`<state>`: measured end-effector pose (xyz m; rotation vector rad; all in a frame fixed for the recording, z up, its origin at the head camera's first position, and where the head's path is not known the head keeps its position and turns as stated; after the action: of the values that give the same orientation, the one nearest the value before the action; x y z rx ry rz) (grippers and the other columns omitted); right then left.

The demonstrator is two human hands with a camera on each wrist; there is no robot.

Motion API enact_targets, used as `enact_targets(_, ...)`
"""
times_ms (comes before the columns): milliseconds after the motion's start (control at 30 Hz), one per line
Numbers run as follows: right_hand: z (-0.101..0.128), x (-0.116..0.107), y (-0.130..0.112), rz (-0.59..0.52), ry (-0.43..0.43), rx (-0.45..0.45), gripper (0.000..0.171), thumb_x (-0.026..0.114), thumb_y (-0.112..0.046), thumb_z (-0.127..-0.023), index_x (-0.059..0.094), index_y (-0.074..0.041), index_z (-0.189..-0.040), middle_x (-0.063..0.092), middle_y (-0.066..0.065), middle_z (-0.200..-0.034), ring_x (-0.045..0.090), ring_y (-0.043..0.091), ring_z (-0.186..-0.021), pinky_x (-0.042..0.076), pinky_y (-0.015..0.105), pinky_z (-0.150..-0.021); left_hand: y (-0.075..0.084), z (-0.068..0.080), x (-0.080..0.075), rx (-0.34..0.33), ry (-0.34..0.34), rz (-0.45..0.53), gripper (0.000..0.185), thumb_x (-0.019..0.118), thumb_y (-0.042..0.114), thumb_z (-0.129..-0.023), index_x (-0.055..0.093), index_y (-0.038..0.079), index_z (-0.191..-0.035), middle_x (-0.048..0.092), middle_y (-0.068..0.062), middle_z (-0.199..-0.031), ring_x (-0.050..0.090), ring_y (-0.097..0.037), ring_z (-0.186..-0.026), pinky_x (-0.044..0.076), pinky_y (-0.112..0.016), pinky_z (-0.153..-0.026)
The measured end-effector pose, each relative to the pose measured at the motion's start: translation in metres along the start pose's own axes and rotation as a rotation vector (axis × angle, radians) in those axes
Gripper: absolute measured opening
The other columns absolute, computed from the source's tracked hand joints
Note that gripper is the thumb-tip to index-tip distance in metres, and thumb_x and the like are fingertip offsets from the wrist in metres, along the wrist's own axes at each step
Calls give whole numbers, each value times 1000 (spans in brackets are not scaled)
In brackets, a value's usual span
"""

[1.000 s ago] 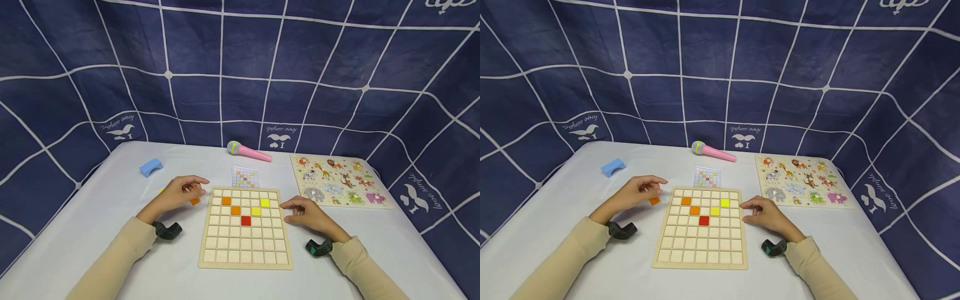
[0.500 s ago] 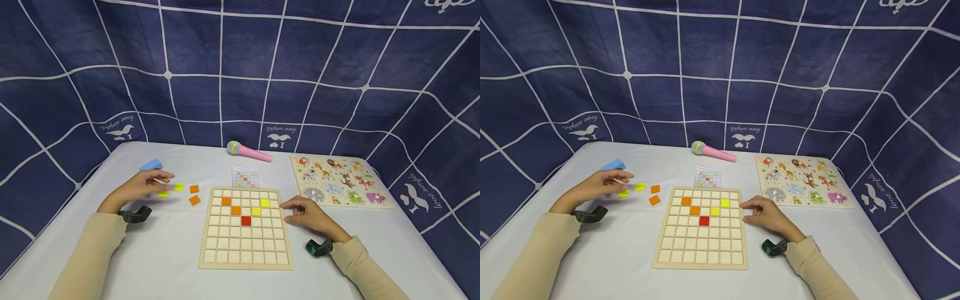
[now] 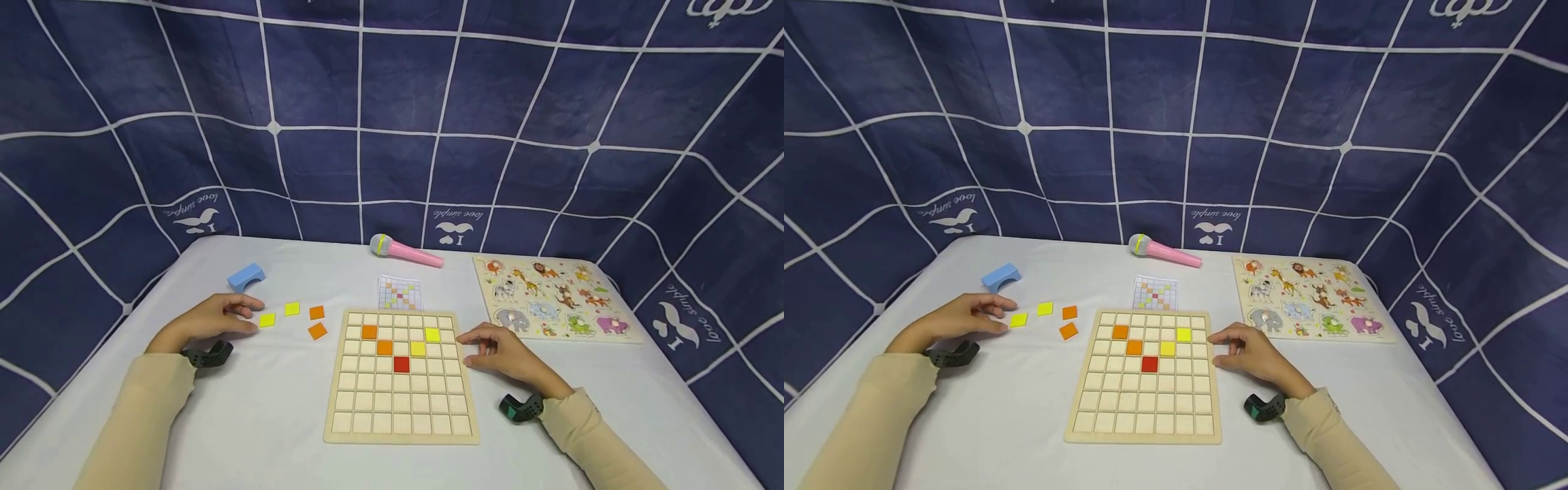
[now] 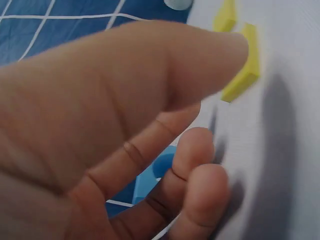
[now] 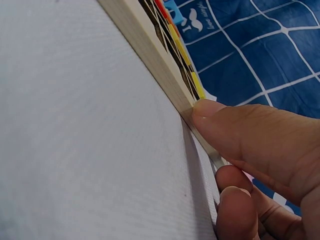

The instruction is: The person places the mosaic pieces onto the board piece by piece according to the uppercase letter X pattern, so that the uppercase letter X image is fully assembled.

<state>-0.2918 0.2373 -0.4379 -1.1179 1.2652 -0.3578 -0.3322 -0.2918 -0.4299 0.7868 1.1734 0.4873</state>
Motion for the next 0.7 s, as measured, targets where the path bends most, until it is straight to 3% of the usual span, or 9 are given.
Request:
enact_targets(200,0,1,0,-4,-1,-11,35,89,-6,-88,78,2,-120,68,8,-104,53,9,-78,46,23,-68,-3,0,3,-49,53,-55,54,88,14,-88,67,-8,-133,63,-10,-107,53,-23,-97,45,-24,-78)
enact_targets(400,0,1,-1,-4,-1,-9,35,89,-6,-88,78,1,-120,68,8,-104,53,9,-78,46,23,-68,-6,-1,2,-75,77,-93,47,88,19,-89,72,-3,-128,63,-7,-105,53,-23,-96,44,-33,-83)
enact_targets(700,0,-1,-1,22,0,-3,35,89,-6,-88,78,1,-120,69,7,-103,54,9,-79,47,23,-69,-4,-6,5,-53,97,-156,46,91,25,-86,75,2,-123,60,-4,-100,51,-22,-91,41,-37,-82)
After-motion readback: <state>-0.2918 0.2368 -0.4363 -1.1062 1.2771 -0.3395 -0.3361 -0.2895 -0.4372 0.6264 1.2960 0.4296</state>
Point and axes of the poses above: each hand's wrist, its own z-axis away from the middle knuckle, its own x-axis out of the palm, y = z × x, the point moved 7 cm from there along -z, towards the middle knuckle
